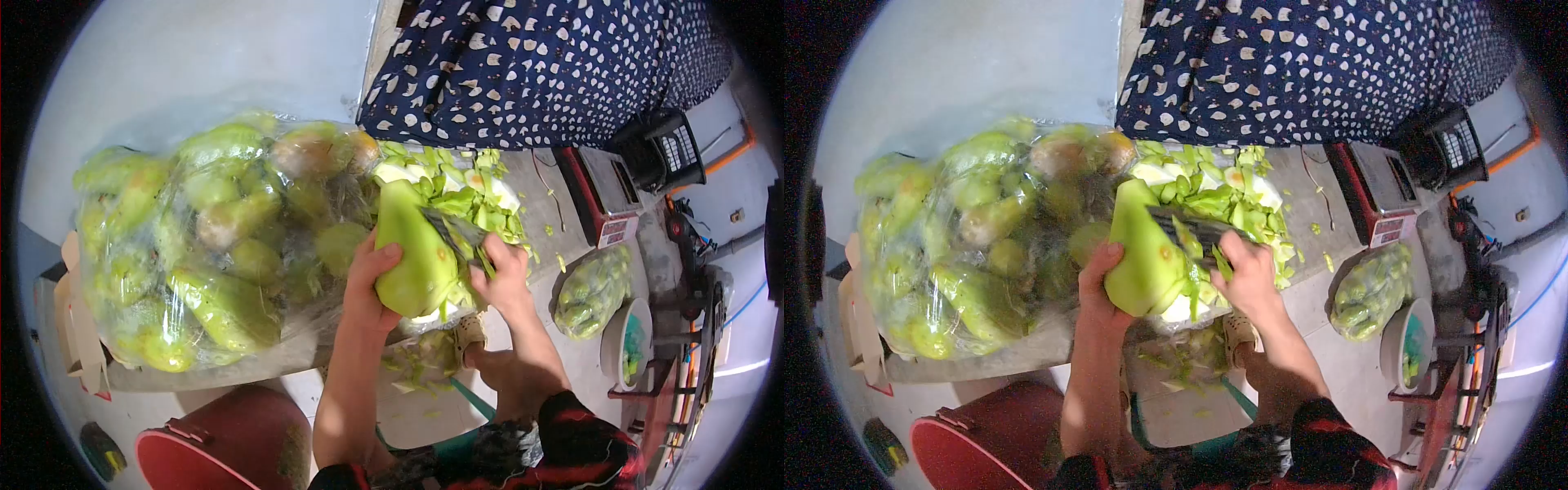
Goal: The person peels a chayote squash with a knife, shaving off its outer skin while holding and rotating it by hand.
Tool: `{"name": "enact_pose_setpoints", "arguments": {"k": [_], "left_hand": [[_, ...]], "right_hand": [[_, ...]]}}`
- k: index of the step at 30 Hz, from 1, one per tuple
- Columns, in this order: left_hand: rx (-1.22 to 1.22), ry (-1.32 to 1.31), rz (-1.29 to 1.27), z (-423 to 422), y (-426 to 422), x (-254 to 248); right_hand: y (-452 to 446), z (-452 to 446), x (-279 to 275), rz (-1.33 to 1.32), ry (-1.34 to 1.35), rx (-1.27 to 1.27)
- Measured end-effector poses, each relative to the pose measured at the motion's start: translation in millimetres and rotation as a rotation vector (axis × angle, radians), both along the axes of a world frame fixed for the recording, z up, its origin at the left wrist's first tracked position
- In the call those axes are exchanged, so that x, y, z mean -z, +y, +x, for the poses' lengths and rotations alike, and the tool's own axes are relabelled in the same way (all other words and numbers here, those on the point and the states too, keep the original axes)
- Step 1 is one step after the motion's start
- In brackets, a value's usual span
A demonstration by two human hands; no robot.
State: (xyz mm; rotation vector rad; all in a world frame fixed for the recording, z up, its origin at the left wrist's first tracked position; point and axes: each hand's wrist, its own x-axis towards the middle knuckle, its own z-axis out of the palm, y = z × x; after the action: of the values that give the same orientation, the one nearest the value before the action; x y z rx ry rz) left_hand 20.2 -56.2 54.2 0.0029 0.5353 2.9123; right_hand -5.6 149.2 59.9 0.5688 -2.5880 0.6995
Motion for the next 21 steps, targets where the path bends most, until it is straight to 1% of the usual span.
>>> {"name": "enact_pose_setpoints", "arguments": {"k": [2,3,5,6,9,12,15,17,19,21], "left_hand": [[0.019,-0.058,0.046,-1.2,2.5,4.9],[0.023,-0.06,0.042,-2.5,2.3,5.2],[0.033,-0.102,0.077,-5.6,2.4,5.4],[0.041,-0.084,0.045,-5.3,-0.5,2.1],[0.046,-0.062,0.067,-5.7,-0.7,4.9],[0.02,-0.097,0.043,-3.6,-3.0,4.3],[0.027,-0.079,0.057,-2.8,-5.6,-1.6],[0.012,-0.092,0.042,-3.5,-5.4,3.4],[-0.003,-0.102,0.028,-3.3,-5.8,4.8],[-0.1,-0.155,-0.061,-0.8,-3.9,2.2]], "right_hand": [[-3.5,11.5,-16.8,-0.061,0.105,-0.19],[-3.4,12.8,-21.8,-0.059,0.172,-0.334],[-11.3,19.7,-38.3,-0.152,0.181,-0.482],[-11.9,23.1,-40.9,-0.119,0.222,-0.507],[-16.3,29.6,-47.5,-0.09,0.217,-0.553],[-18.8,31.8,-42.0,-0.07,0.254,-0.547],[-21.3,32.8,-40.0,-0.052,0.27,-0.542],[-22.0,33.0,-38.1,-0.04,0.272,-0.54],[-21.2,30.8,-34.2,-0.033,0.3,-0.508],[-20.3,23.0,-22.6,-0.042,0.177,-0.348]]}}
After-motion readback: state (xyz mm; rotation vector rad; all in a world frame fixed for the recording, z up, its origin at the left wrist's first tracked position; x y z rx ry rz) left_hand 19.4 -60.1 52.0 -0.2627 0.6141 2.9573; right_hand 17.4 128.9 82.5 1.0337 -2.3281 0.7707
